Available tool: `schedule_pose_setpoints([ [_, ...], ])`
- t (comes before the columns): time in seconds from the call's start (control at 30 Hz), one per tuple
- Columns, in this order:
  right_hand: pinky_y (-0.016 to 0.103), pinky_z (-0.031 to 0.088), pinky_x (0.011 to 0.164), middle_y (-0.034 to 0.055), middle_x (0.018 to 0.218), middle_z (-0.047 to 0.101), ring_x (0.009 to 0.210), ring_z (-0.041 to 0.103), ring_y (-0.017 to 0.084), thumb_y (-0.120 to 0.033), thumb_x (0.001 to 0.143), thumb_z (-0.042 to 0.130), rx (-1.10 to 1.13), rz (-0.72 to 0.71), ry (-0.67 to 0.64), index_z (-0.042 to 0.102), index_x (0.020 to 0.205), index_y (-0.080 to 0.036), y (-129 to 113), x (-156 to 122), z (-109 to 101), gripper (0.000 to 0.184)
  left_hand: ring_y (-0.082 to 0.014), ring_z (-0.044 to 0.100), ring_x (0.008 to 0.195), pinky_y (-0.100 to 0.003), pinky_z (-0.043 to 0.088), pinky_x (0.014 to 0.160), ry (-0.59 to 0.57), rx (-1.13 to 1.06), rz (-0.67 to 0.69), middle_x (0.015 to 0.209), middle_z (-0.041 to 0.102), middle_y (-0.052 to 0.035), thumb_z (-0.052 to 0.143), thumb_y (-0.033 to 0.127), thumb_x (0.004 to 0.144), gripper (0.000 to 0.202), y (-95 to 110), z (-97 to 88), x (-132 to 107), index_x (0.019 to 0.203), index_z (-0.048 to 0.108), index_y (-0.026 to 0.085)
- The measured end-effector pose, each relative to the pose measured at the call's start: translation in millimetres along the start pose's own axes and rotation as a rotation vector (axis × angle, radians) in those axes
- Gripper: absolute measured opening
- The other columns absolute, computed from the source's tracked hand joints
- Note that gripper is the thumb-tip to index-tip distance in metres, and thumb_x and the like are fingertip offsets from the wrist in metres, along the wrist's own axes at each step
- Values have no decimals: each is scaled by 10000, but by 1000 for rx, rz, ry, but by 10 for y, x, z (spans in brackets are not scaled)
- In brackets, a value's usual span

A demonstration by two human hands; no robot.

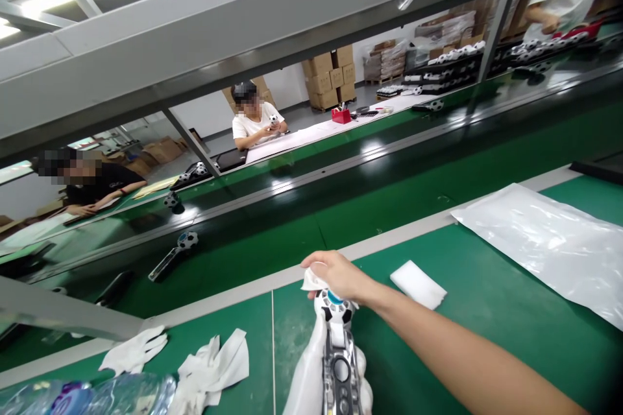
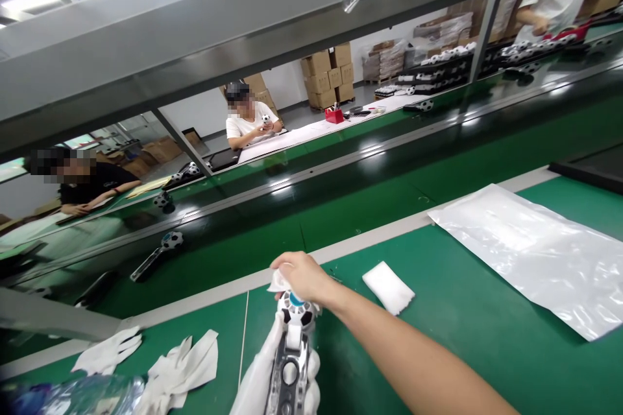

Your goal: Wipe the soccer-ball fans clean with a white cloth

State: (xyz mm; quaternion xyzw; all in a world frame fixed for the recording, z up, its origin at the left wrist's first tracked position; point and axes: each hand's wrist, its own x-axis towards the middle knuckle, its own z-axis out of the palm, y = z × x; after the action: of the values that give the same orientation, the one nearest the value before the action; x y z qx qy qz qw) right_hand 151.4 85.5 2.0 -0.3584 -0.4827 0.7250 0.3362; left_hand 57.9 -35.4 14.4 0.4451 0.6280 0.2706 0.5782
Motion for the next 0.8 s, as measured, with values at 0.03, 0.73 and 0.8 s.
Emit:
schedule_pose_setpoints([
  [0.03,296,476,510,58,645,676,578,649,212,-214,797,534,61,39,3,632,889,-153,35,65,-44,148,-146,596,783,-316,532,668,-18,-36,5,958,606,-57,523,398,887,323,-2,-37,-8,1076,557,137],
  [0.73,306,502,578,58,730,678,639,640,204,-382,778,546,165,-197,374,588,1020,-135,308,89,-121,348,-140,589,765,-303,527,647,-40,-155,40,953,601,-57,507,422,890,340,-47,-206,195,1083,551,146],
  [0.8,285,494,576,43,740,657,630,621,179,-393,782,545,218,-199,485,514,1122,-128,378,58,-234,432,-137,591,756,-300,527,648,44,-116,50,947,600,-55,507,425,890,352,14,-214,374,1088,548,137],
])
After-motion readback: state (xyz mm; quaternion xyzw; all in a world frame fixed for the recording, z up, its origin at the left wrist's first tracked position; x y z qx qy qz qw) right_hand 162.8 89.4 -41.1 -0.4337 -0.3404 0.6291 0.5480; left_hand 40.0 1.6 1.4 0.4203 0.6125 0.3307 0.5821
